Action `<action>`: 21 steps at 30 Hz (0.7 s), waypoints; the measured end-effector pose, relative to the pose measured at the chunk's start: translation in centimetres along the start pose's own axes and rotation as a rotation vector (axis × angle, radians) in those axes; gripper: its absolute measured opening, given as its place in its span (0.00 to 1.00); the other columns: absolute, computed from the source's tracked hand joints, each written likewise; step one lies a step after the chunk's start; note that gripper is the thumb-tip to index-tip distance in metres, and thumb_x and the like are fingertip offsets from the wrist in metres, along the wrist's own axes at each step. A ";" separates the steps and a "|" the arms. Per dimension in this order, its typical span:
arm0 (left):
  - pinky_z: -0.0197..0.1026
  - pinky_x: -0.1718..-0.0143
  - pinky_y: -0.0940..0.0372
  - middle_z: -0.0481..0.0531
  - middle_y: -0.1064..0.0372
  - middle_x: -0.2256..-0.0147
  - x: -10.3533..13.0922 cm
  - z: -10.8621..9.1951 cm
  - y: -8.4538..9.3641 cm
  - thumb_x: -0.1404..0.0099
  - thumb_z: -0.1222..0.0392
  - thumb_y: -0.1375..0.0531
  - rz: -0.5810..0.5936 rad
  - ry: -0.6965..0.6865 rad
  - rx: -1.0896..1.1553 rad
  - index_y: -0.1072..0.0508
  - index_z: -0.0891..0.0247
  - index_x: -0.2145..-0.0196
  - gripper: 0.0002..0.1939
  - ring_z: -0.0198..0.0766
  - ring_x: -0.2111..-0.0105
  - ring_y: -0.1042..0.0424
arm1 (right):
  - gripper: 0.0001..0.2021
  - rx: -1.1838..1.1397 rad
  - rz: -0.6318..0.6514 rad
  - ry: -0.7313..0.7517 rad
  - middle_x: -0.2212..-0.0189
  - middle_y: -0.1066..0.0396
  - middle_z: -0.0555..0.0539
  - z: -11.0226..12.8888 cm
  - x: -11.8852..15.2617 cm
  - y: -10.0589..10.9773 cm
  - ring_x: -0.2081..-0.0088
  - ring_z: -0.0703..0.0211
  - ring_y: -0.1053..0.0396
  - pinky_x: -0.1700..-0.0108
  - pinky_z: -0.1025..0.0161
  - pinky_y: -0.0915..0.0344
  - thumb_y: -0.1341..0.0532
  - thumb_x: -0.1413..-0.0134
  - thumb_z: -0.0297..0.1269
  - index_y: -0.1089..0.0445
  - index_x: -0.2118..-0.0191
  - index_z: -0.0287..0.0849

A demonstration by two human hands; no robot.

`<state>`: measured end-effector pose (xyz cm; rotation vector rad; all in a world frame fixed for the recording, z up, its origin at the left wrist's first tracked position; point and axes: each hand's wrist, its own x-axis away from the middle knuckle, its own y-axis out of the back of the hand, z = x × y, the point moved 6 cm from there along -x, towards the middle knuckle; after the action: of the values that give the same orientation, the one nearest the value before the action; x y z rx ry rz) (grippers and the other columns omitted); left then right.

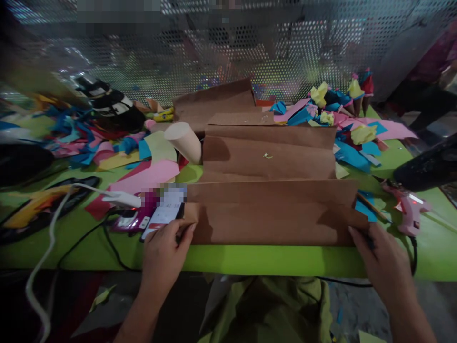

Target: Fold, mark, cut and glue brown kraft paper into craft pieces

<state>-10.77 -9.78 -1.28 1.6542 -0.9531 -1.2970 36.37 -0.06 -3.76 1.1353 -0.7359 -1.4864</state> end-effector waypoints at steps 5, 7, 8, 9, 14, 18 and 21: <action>0.47 0.59 0.43 0.52 0.22 0.67 0.3 -0.1 0.0 0.27 0.56 0.43 -0.028 -0.028 -0.058 0.28 0.61 0.61 0.07 0.47 0.65 0.24 | 0.14 0.049 0.008 0.055 0.71 0.28 0.45 0.3 0.1 -0.5 0.68 0.44 0.26 0.65 0.54 0.35 0.45 0.35 0.52 0.38 0.68 0.50; 0.47 0.58 0.42 0.53 0.22 0.66 0.4 0.0 0.0 0.27 0.56 0.43 -0.030 -0.032 -0.062 0.28 0.61 0.59 0.07 0.48 0.64 0.24 | 0.13 0.052 -0.009 0.036 0.66 0.25 0.43 0.1 0.1 -0.7 0.65 0.43 0.24 0.65 0.54 0.34 0.45 0.36 0.53 0.33 0.60 0.50; 0.48 0.57 0.42 0.53 0.22 0.65 0.4 0.0 -0.1 0.27 0.56 0.43 -0.025 -0.027 -0.059 0.28 0.61 0.59 0.08 0.48 0.64 0.24 | 0.15 0.052 -0.029 0.016 0.64 0.24 0.43 -0.1 0.1 -0.8 0.64 0.42 0.24 0.65 0.54 0.34 0.45 0.36 0.54 0.32 0.55 0.49; 0.48 0.57 0.42 0.54 0.21 0.65 0.4 0.1 -0.1 0.27 0.55 0.43 -0.019 -0.015 -0.055 0.28 0.62 0.57 0.08 0.48 0.64 0.24 | 0.19 0.046 -0.041 -0.002 0.63 0.24 0.42 -0.1 0.1 -0.8 0.63 0.41 0.23 0.65 0.54 0.34 0.44 0.37 0.54 0.33 0.48 0.49; 0.49 0.57 0.41 0.56 0.21 0.63 0.3 0.2 0.0 0.29 0.55 0.44 0.036 0.052 -0.053 0.30 0.62 0.47 0.15 0.52 0.63 0.24 | 0.32 -0.043 0.005 -0.053 0.65 0.23 0.45 0.6 0.1 -0.7 0.64 0.44 0.23 0.68 0.56 0.33 0.43 0.37 0.52 0.43 0.31 0.48; 0.50 0.57 0.40 0.56 0.21 0.63 0.3 0.1 0.2 0.29 0.55 0.44 0.050 0.035 -0.088 0.34 0.61 0.40 0.22 0.53 0.61 0.24 | 0.31 -0.031 0.010 -0.034 0.61 0.21 0.43 1.1 0.2 -0.4 0.62 0.45 0.22 0.65 0.56 0.32 0.43 0.35 0.51 0.43 0.31 0.48; 0.50 0.56 0.40 0.56 0.21 0.64 0.4 0.0 0.2 0.28 0.54 0.44 0.040 0.018 -0.112 0.36 0.61 0.37 0.24 0.53 0.62 0.25 | 0.28 -0.044 0.014 0.043 0.53 0.22 0.40 1.1 0.1 -0.7 0.55 0.43 0.23 0.56 0.52 0.29 0.44 0.33 0.50 0.40 0.32 0.48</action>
<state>-10.73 -10.25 -1.22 1.5506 -0.8825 -1.2836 35.09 -0.13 -3.99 1.1231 -0.6772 -1.4550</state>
